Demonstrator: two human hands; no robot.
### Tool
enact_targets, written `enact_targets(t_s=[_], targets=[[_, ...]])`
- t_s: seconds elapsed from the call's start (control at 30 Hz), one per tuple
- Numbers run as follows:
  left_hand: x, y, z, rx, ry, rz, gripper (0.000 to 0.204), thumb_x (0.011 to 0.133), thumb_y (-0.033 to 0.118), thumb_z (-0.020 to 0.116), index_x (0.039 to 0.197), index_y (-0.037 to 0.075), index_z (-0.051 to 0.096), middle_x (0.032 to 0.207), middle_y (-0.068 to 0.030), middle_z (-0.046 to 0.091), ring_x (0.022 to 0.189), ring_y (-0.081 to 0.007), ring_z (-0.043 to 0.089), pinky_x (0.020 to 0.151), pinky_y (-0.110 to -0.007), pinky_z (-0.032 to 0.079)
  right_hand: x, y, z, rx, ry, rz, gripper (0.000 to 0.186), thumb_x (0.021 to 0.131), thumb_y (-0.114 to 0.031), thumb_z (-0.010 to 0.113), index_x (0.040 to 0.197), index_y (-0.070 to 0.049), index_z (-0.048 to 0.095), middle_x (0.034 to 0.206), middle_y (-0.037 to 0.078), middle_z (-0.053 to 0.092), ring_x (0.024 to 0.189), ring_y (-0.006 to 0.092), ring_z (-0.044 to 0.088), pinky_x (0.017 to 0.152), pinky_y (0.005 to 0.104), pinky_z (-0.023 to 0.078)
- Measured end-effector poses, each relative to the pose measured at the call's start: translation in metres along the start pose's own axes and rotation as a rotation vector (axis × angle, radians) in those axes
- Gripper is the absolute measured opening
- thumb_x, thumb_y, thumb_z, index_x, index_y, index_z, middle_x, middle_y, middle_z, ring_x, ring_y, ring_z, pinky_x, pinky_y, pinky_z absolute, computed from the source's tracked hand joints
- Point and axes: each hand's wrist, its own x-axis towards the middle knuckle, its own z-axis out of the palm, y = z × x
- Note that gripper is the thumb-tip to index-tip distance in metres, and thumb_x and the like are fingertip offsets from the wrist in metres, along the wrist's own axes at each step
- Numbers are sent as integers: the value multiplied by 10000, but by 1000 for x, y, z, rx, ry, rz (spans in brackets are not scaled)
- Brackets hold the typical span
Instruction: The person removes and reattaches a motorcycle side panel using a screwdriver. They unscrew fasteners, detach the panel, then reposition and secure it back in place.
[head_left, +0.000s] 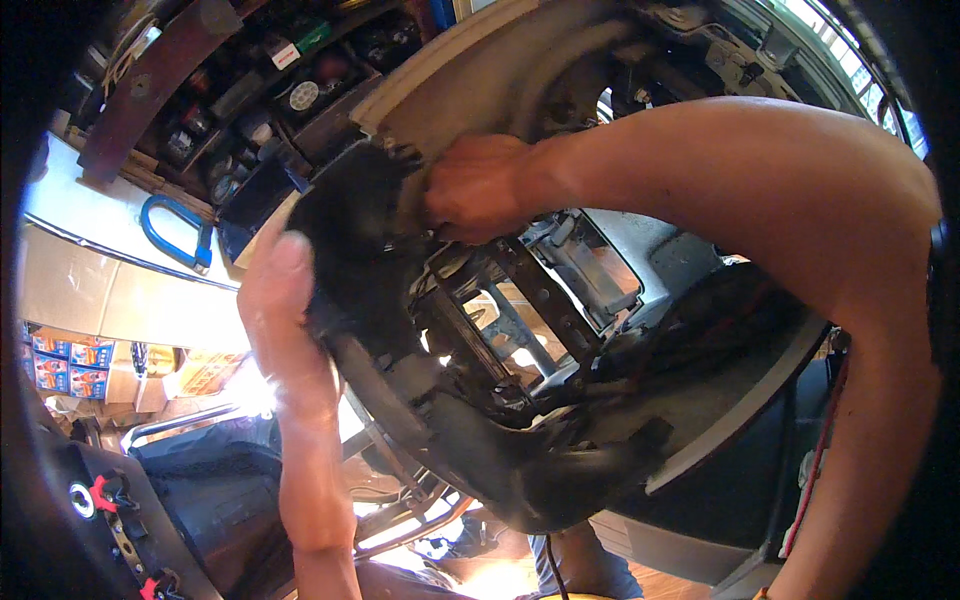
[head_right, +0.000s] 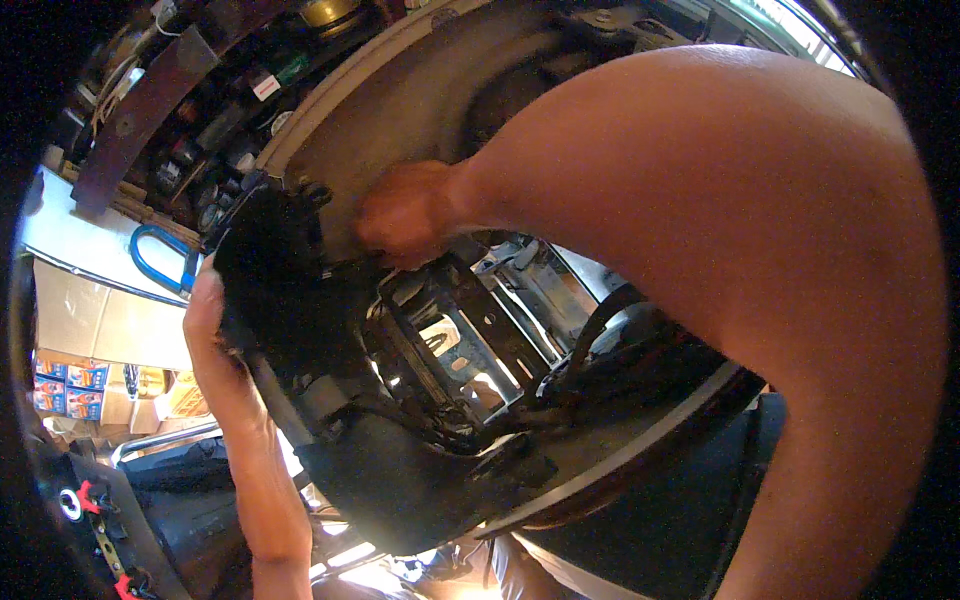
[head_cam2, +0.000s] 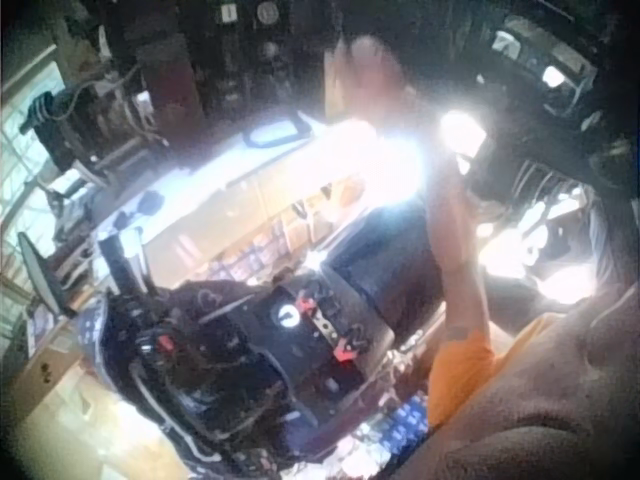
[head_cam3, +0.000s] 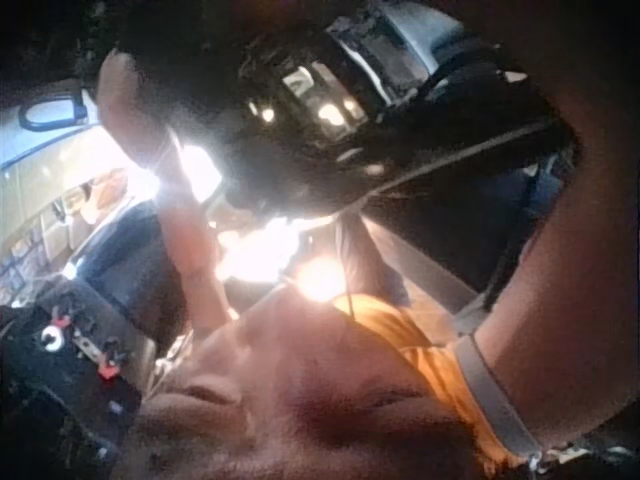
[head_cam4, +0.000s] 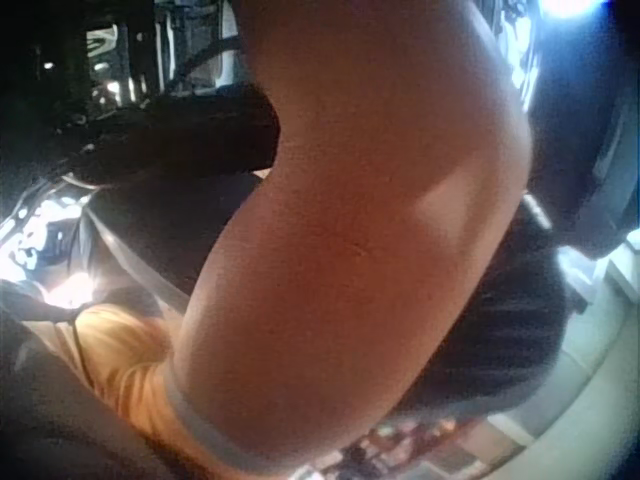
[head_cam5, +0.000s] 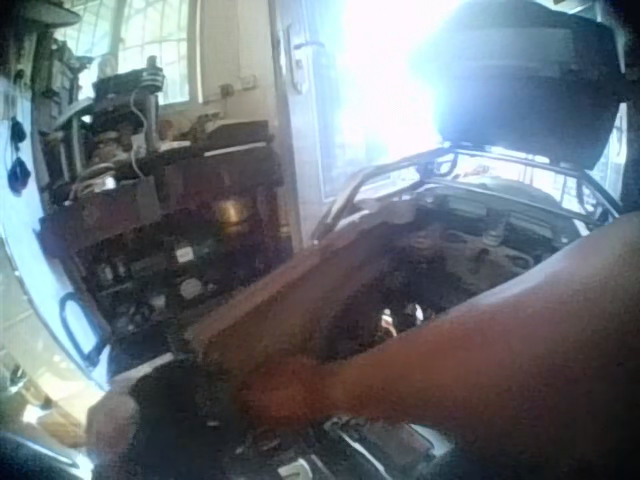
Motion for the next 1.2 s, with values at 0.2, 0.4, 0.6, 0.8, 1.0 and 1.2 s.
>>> enact_targets(t_s=[0.2,0.4,0.6,0.8,1.0,1.2], targets=[[-15,11,0,-44,-403,18,620,916,460,742,1339,42,567,1171,-35,650,1083,-141,588,985,-305,458,-11,-4,-2,-67,38,14,268,843,-353,679,912,-107,761,917,152,740,895,383,717,786,518,574],[0,-6,-19,7,-404,113,528,807,380,777,1151,3,644,963,-92,678,884,-169,636,789,-321,508,0,-8,11,-100,-29,118,289,925,-409,655,984,-139,736,963,164,744,916,403,702,794,544,572],[-3,-13,-28,-111,-320,136,561,727,449,758,967,-54,701,832,-197,712,775,-308,689,741,-396,541,3,-1,17,-162,-27,71,247,922,-335,631,1078,-162,713,1019,157,740,949,398,695,825,525,563],[-4,-16,-17,-80,-333,167,598,738,480,763,1017,-44,697,853,-197,716,796,-301,692,765,-393,546,-13,-12,14,9,-42,158,322,919,-375,645,1171,-182,697,1074,147,741,996,384,707,890,502,569],[-7,-7,-21,-84,-394,120,666,831,510,738,1285,38,620,1082,-135,684,1002,-213,634,923,-387,495,-9,3,12,35,-127,16,248,934,-311,607,1147,-219,694,1051,146,730,949,399,712,806,541,588],[-13,8,-12,-173,-408,-48,637,846,457,718,1336,70,592,1097,-41,645,1037,-155,598,921,-314,468,-4,22,40,-110,166,-163,208,901,-251,602,1065,-166,696,879,171,732,814,389,721,705,523,585]])
